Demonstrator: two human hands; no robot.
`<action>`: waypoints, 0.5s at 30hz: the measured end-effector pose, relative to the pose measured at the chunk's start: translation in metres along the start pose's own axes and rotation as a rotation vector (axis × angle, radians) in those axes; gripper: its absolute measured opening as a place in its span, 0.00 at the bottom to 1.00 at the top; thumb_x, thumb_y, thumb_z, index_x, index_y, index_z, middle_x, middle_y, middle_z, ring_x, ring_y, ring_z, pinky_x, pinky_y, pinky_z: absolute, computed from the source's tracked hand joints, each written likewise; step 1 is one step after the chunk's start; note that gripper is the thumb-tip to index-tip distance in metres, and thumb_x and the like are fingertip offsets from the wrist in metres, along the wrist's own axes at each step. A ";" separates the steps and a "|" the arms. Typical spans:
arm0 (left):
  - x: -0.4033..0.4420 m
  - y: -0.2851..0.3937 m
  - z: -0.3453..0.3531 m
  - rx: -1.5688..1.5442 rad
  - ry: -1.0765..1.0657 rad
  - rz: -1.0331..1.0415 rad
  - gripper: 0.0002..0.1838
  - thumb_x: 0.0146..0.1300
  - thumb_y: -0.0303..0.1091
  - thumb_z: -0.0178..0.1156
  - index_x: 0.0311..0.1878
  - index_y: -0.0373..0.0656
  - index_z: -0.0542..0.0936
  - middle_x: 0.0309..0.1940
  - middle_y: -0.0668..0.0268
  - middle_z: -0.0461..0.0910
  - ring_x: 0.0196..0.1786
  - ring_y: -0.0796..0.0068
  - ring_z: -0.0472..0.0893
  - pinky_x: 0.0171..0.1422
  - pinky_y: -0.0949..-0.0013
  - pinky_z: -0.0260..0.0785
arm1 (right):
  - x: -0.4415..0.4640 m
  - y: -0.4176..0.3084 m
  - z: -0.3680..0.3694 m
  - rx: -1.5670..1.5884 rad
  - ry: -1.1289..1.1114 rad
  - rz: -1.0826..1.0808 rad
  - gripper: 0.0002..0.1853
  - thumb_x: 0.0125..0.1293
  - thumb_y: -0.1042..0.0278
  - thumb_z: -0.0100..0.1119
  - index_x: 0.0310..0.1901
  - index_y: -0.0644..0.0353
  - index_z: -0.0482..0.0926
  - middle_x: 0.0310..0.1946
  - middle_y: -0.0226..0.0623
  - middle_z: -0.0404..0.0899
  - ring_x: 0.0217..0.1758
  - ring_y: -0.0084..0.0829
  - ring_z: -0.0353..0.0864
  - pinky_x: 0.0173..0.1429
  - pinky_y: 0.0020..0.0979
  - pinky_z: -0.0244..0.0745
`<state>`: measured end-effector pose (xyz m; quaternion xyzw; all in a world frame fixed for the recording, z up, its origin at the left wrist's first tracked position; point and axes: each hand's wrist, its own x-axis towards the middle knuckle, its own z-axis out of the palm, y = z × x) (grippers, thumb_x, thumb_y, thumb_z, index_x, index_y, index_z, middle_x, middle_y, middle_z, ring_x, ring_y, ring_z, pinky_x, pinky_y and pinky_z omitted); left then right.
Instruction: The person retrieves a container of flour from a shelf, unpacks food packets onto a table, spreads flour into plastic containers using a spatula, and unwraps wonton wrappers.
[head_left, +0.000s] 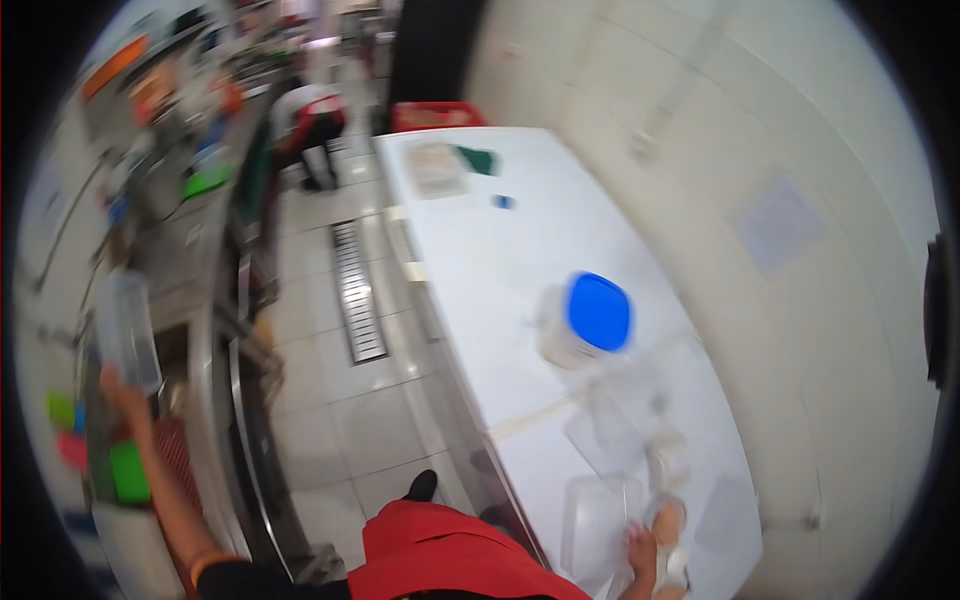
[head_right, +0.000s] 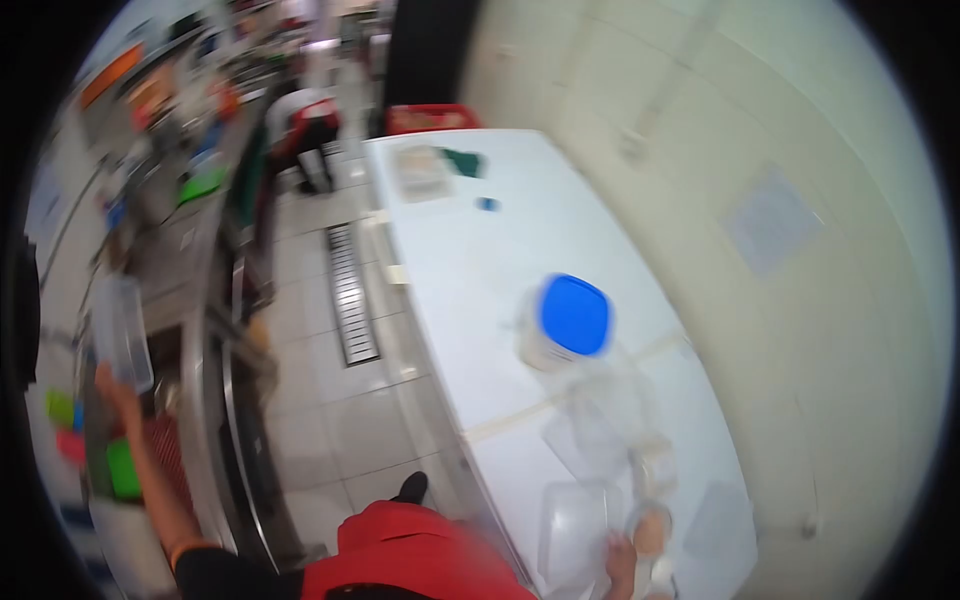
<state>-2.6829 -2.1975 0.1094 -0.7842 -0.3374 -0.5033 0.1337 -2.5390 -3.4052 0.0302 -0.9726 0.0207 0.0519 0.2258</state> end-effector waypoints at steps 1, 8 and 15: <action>0.002 0.023 -0.007 -0.147 -0.212 -0.140 0.23 0.64 0.20 0.49 0.64 0.32 0.69 0.60 0.47 0.73 0.66 0.51 0.71 0.69 0.54 0.67 | -0.005 -0.010 0.008 0.229 0.053 0.180 0.18 0.73 0.73 0.48 0.62 0.59 0.75 0.36 0.39 0.86 0.34 0.29 0.85 0.34 0.31 0.79; -0.067 0.353 -0.105 -1.246 -1.371 -1.035 0.32 0.75 0.60 0.46 0.71 0.51 0.58 0.51 0.58 0.74 0.44 0.68 0.80 0.34 0.55 0.86 | -0.027 -0.066 0.041 0.059 0.298 0.461 0.16 0.68 0.77 0.47 0.56 0.61 0.75 0.37 0.49 0.85 0.35 0.41 0.86 0.38 0.40 0.81; -0.181 0.591 -0.167 -1.430 -2.154 -0.552 0.20 0.67 0.27 0.53 0.59 0.48 0.61 0.56 0.55 0.73 0.50 0.61 0.80 0.37 0.53 0.84 | -0.050 -0.133 0.033 0.112 0.432 0.455 0.38 0.63 0.77 0.51 0.74 0.60 0.49 0.50 0.71 0.77 0.55 0.65 0.78 0.60 0.54 0.71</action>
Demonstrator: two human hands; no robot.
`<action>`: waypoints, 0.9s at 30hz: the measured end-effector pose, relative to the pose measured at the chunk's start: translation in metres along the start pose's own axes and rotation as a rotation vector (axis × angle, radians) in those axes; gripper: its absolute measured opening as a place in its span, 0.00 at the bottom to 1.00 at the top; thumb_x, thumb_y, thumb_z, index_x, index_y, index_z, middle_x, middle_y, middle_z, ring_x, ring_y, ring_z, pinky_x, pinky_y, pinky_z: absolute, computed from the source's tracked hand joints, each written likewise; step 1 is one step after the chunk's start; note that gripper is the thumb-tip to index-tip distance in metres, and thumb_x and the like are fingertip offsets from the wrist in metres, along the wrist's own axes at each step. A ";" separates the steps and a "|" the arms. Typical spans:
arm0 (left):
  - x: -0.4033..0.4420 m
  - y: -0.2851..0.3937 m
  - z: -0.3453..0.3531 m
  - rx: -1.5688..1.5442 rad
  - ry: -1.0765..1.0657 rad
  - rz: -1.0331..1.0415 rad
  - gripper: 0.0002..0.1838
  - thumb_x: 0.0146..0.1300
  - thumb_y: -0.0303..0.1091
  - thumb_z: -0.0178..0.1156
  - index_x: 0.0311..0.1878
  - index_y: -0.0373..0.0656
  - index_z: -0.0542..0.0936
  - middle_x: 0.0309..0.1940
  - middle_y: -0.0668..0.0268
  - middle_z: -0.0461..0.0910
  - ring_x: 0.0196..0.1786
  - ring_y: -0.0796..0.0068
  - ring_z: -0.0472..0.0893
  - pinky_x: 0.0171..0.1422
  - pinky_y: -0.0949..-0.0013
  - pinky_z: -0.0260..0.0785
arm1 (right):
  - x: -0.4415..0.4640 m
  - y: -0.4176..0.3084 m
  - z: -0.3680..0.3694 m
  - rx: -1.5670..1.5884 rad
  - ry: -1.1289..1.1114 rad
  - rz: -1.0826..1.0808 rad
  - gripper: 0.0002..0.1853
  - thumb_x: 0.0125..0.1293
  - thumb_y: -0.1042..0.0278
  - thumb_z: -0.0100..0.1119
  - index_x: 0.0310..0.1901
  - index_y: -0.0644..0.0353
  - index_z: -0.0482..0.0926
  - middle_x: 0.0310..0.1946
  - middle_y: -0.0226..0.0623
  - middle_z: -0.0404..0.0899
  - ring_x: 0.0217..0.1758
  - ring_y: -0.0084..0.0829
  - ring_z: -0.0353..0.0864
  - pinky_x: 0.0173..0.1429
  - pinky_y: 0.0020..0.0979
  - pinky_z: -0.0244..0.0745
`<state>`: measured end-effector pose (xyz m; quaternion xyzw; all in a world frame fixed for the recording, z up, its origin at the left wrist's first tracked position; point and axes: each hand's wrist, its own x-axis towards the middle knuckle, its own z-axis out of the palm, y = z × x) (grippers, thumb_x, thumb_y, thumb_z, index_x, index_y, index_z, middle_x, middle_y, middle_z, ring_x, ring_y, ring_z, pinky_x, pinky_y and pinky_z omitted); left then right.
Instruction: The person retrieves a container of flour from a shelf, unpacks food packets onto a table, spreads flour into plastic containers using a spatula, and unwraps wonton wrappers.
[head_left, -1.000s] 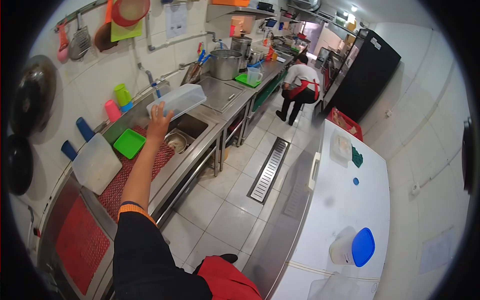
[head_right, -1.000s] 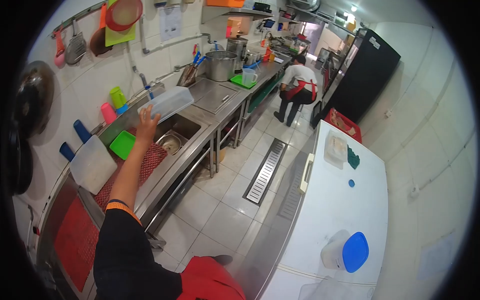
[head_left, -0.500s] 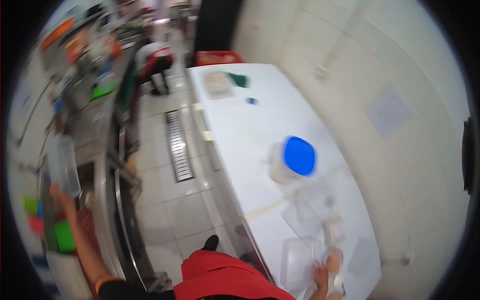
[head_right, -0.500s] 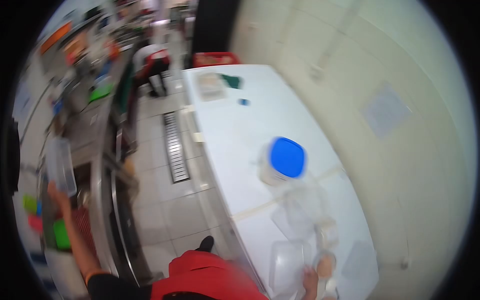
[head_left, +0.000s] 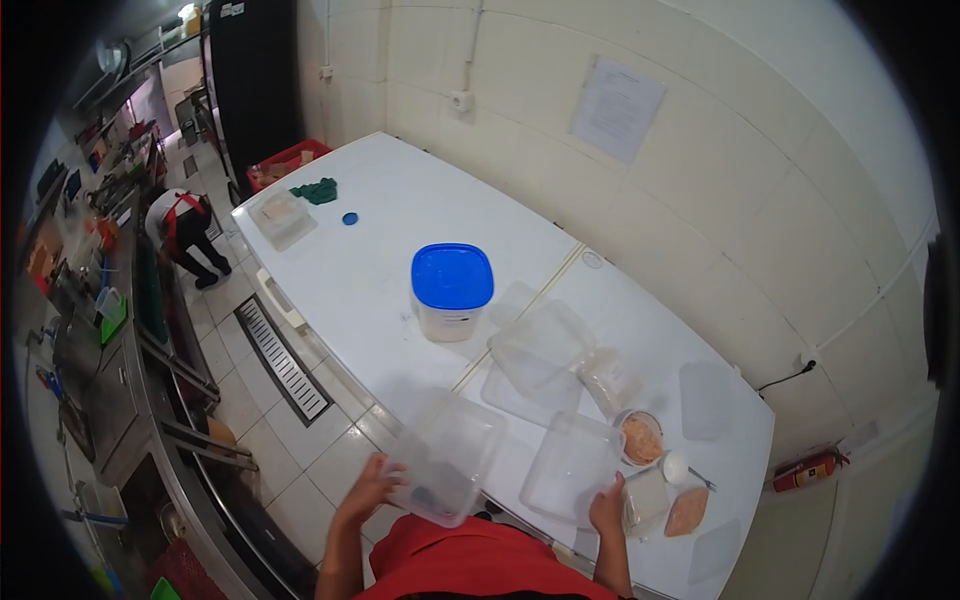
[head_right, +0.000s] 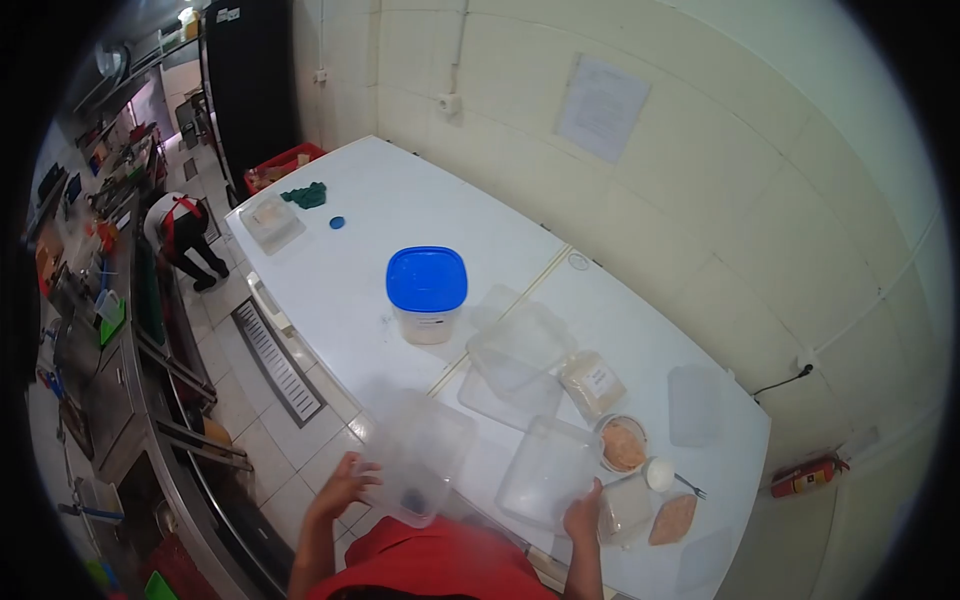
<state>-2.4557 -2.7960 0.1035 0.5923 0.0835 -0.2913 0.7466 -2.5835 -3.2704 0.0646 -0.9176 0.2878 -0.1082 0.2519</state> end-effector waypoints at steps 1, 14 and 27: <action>0.015 -0.002 0.019 0.051 0.013 0.008 0.20 0.66 0.27 0.54 0.59 0.48 0.61 0.56 0.55 0.73 0.51 0.61 0.79 0.37 0.55 0.83 | -0.006 -0.012 -0.005 0.036 -0.065 0.082 0.39 0.62 0.77 0.51 0.74 0.60 0.48 0.50 0.70 0.77 0.55 0.65 0.78 0.61 0.54 0.71; 0.059 -0.012 0.107 0.868 -0.044 0.286 0.40 0.61 0.32 0.62 0.73 0.34 0.55 0.61 0.36 0.73 0.65 0.40 0.75 0.69 0.55 0.67 | -0.042 -0.024 -0.036 0.191 -0.344 0.189 0.45 0.59 0.69 0.60 0.77 0.59 0.51 0.49 0.60 0.81 0.47 0.54 0.85 0.52 0.44 0.80; 0.043 0.019 0.110 1.121 0.206 0.065 0.36 0.57 0.21 0.51 0.71 0.35 0.57 0.42 0.31 0.80 0.48 0.30 0.80 0.55 0.40 0.72 | -0.011 -0.076 -0.023 -0.167 -0.464 0.112 0.47 0.64 0.66 0.52 0.77 0.69 0.36 0.26 0.63 0.81 0.30 0.61 0.82 0.38 0.55 0.79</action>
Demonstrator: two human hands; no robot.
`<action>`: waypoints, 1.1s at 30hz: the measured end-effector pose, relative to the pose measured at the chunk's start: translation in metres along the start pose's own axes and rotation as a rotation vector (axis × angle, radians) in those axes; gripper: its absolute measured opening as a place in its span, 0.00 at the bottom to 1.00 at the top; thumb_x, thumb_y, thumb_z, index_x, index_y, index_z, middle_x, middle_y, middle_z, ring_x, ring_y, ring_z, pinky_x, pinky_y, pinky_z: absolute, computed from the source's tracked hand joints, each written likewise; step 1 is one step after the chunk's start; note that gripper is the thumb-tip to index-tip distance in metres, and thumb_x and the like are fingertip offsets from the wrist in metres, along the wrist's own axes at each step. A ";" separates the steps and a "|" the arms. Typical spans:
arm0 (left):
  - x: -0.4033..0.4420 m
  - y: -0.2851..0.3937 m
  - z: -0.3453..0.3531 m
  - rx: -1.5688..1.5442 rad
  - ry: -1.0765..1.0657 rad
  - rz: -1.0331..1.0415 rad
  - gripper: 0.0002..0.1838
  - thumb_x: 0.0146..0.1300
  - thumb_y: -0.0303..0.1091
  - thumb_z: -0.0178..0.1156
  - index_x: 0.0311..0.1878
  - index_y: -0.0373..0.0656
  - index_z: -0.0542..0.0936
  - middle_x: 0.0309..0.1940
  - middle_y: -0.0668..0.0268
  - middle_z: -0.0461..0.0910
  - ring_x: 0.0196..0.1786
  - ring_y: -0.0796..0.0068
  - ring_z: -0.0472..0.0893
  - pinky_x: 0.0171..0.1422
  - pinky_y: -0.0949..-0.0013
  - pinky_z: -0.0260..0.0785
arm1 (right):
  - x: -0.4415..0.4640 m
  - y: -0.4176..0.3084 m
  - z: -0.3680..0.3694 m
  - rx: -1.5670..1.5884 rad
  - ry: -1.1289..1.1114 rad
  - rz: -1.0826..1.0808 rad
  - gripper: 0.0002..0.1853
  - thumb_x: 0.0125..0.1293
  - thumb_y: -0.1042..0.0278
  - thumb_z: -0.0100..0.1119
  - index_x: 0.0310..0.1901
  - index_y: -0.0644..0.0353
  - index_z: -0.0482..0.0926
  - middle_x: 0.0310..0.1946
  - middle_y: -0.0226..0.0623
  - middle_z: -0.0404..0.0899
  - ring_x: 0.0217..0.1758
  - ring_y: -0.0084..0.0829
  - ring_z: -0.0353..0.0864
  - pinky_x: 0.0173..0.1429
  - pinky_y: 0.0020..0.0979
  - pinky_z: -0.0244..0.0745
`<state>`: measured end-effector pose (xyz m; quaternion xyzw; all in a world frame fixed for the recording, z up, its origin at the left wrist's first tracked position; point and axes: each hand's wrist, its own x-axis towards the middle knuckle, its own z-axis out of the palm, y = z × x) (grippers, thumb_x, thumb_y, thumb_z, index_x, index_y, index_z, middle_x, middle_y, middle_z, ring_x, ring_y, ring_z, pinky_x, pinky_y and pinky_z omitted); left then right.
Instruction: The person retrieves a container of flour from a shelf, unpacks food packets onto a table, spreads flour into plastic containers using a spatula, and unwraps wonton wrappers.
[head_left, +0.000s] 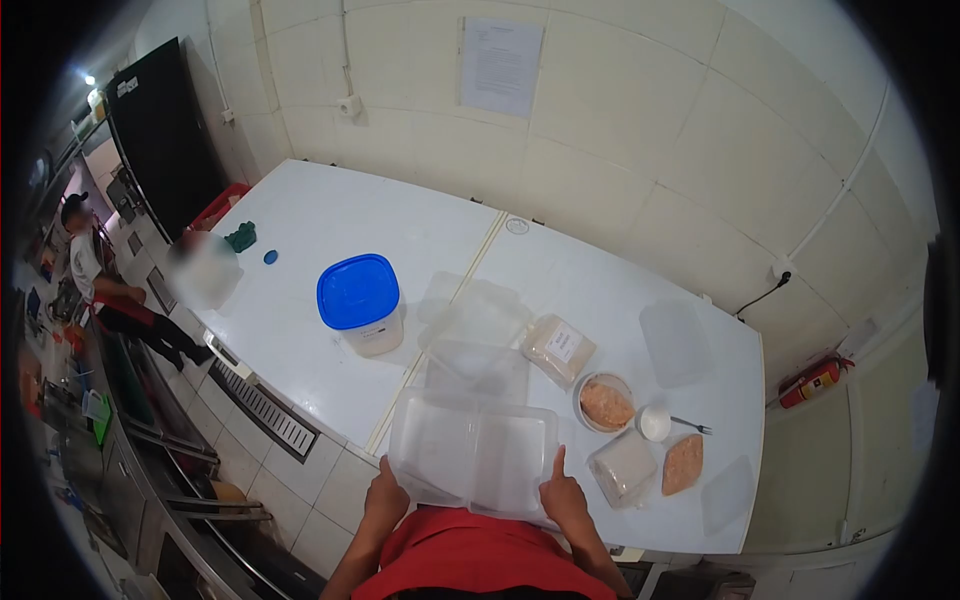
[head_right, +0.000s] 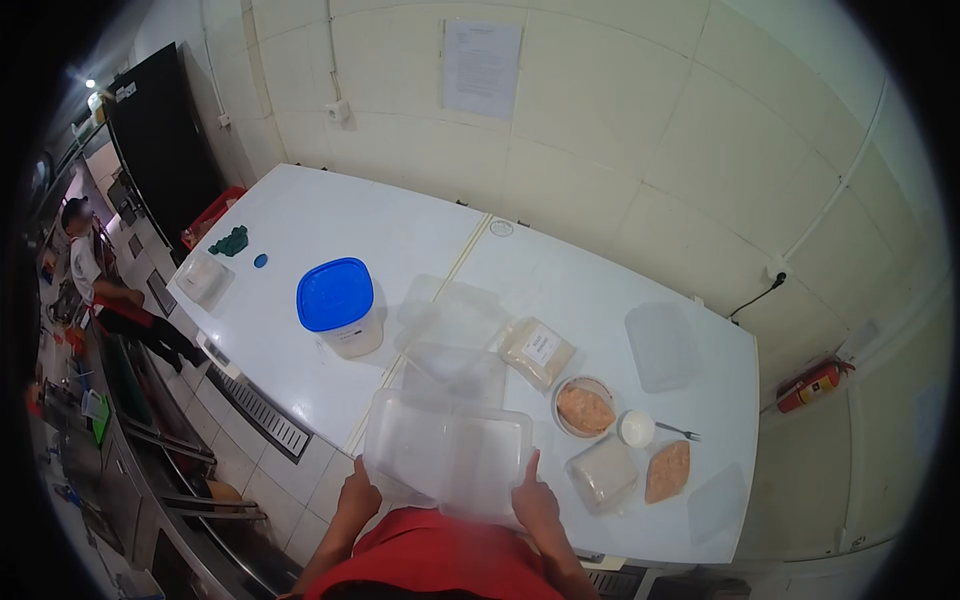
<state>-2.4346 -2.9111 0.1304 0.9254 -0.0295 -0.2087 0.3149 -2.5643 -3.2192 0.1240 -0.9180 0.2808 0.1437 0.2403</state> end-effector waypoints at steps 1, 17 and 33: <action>0.006 -0.004 0.004 0.007 0.033 0.027 0.36 0.57 0.22 0.51 0.72 0.34 0.56 0.40 0.32 0.80 0.46 0.30 0.81 0.52 0.40 0.72 | 0.008 -0.004 0.002 -0.007 0.018 0.001 0.47 0.64 0.66 0.52 0.77 0.69 0.35 0.26 0.63 0.81 0.29 0.61 0.82 0.37 0.56 0.78; 0.071 0.031 -0.042 -0.085 -0.119 0.048 0.33 0.57 0.22 0.53 0.70 0.31 0.65 0.33 0.36 0.83 0.31 0.46 0.87 0.37 0.55 0.81 | 0.012 -0.027 -0.090 0.225 -0.221 0.073 0.44 0.60 0.66 0.51 0.78 0.63 0.47 0.30 0.57 0.84 0.25 0.45 0.85 0.31 0.42 0.82; 0.046 -0.038 -0.021 0.035 0.169 0.078 0.30 0.56 0.22 0.51 0.65 0.24 0.70 0.21 0.41 0.81 0.22 0.52 0.85 0.36 0.56 0.82 | 0.057 -0.049 -0.025 0.321 -0.066 0.176 0.41 0.62 0.68 0.49 0.75 0.71 0.47 0.31 0.61 0.83 0.23 0.48 0.84 0.31 0.43 0.83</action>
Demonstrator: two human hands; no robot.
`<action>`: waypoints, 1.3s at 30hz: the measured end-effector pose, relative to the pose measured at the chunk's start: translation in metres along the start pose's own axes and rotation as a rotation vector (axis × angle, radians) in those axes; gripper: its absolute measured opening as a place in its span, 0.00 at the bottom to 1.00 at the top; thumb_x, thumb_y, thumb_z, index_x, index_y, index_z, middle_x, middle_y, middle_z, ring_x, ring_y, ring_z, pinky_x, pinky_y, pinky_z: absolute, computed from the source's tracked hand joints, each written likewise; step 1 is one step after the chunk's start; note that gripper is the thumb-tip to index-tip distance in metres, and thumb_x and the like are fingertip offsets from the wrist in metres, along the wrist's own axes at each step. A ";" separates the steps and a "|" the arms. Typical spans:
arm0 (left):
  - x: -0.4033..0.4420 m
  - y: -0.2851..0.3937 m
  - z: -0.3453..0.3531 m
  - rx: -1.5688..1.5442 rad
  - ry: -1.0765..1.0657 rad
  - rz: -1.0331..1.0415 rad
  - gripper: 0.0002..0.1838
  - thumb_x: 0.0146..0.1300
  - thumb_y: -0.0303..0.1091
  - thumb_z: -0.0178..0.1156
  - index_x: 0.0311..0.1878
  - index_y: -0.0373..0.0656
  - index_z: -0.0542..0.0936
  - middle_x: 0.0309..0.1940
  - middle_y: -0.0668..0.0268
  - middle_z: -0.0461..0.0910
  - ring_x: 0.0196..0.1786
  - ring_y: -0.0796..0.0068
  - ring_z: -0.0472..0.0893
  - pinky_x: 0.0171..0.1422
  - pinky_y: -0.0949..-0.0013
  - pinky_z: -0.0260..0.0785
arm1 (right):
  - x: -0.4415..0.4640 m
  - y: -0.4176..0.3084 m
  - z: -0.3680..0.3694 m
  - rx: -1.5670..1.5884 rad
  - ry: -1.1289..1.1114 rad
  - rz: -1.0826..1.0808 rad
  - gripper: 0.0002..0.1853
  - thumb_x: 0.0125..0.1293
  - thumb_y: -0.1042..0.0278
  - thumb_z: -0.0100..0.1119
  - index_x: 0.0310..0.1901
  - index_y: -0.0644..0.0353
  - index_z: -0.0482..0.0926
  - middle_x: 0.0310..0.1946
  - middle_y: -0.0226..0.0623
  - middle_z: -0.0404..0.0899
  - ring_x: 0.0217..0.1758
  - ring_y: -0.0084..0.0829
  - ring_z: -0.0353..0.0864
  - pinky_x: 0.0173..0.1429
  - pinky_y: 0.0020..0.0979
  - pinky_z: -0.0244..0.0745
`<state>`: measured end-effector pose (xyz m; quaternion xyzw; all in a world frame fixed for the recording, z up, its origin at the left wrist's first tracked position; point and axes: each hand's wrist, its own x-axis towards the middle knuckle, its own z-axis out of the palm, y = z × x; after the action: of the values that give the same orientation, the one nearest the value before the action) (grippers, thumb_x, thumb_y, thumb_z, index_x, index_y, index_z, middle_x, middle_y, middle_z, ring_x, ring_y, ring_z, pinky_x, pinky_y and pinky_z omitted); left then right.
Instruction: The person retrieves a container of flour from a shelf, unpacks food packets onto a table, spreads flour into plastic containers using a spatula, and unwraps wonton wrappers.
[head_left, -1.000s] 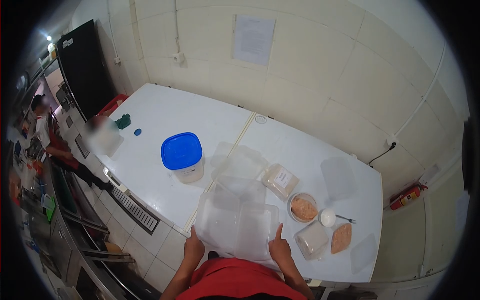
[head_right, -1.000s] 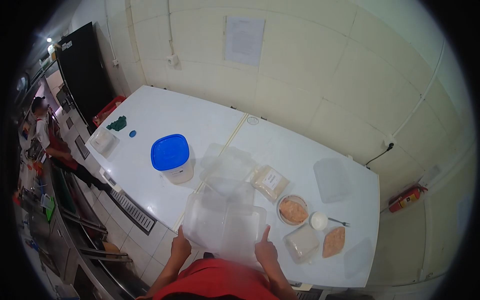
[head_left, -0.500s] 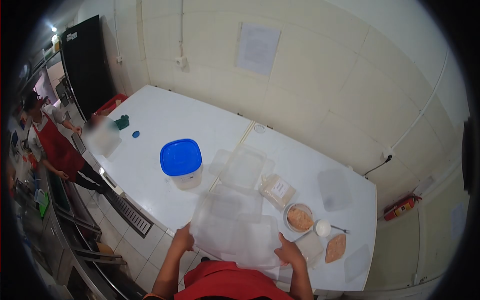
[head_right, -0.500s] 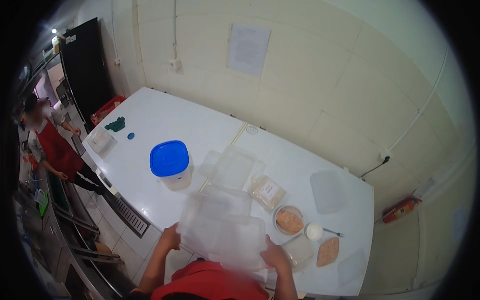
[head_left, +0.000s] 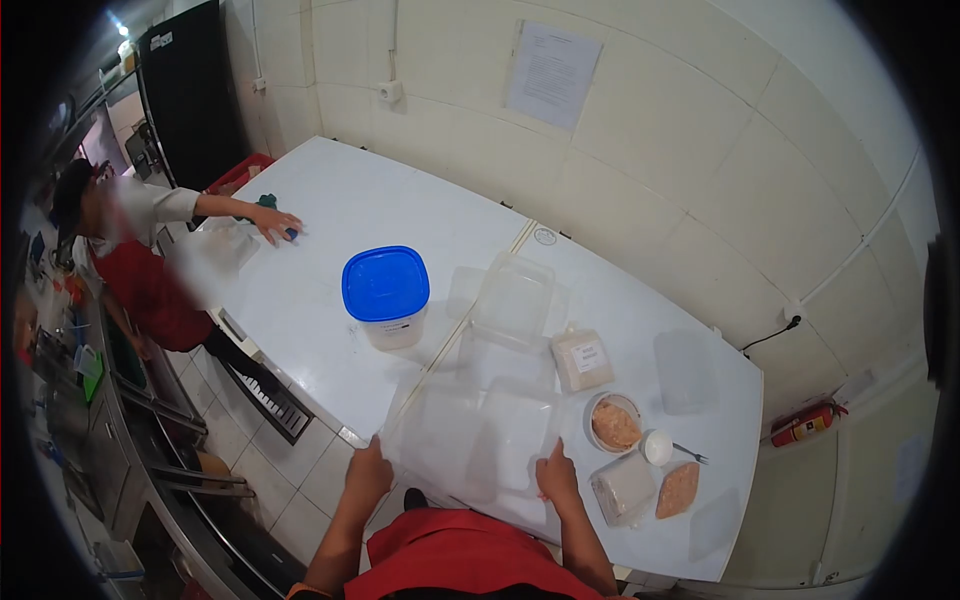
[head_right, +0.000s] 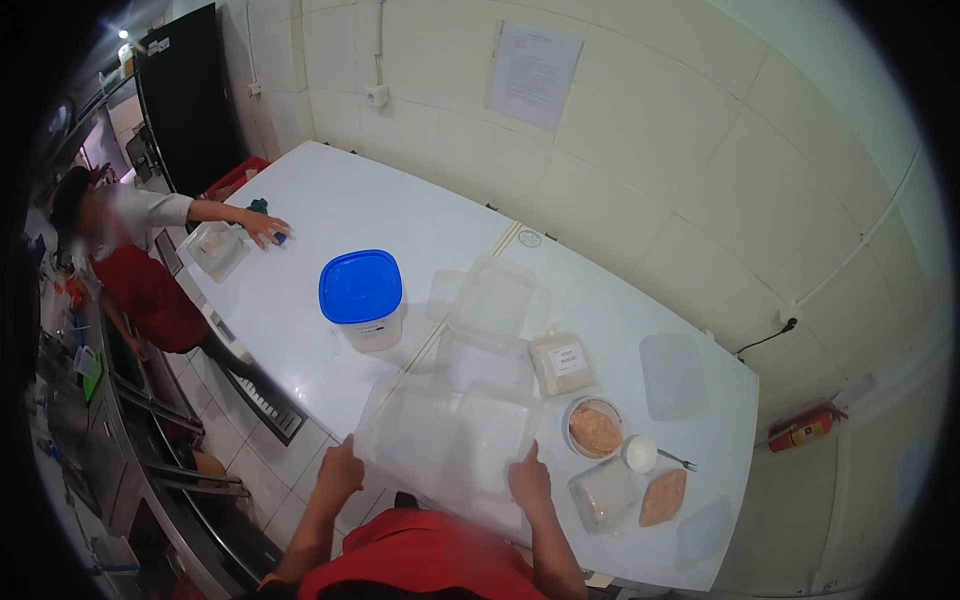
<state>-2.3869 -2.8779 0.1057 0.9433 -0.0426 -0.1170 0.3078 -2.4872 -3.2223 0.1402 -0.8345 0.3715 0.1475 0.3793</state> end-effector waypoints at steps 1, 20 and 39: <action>0.006 0.004 0.010 -0.035 -0.030 -0.047 0.31 0.56 0.24 0.52 0.66 0.26 0.69 0.25 0.39 0.81 0.28 0.47 0.85 0.40 0.52 0.80 | 0.013 0.008 0.004 0.037 0.050 0.019 0.41 0.62 0.67 0.50 0.75 0.69 0.48 0.35 0.64 0.83 0.26 0.52 0.86 0.34 0.47 0.83; 0.054 0.040 -0.016 -0.222 -0.067 0.024 0.47 0.65 0.54 0.63 0.77 0.36 0.55 0.61 0.37 0.75 0.64 0.43 0.76 0.69 0.56 0.69 | -0.036 0.054 -0.016 -0.195 0.405 -0.054 0.33 0.65 0.62 0.60 0.69 0.65 0.63 0.43 0.55 0.83 0.46 0.54 0.84 0.53 0.47 0.78; 0.231 0.039 -0.084 -0.689 0.444 0.151 0.22 0.75 0.38 0.53 0.69 0.43 0.72 0.60 0.51 0.80 0.63 0.55 0.79 0.67 0.58 0.69 | -0.079 0.044 -0.040 0.300 0.735 -0.444 0.21 0.68 0.72 0.59 0.62 0.66 0.74 0.48 0.46 0.83 0.46 0.38 0.82 0.48 0.36 0.78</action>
<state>-2.1428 -2.8971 0.1498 0.7817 -0.0026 0.1046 0.6148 -2.5746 -3.2314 0.1858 -0.8268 0.3108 -0.2987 0.3615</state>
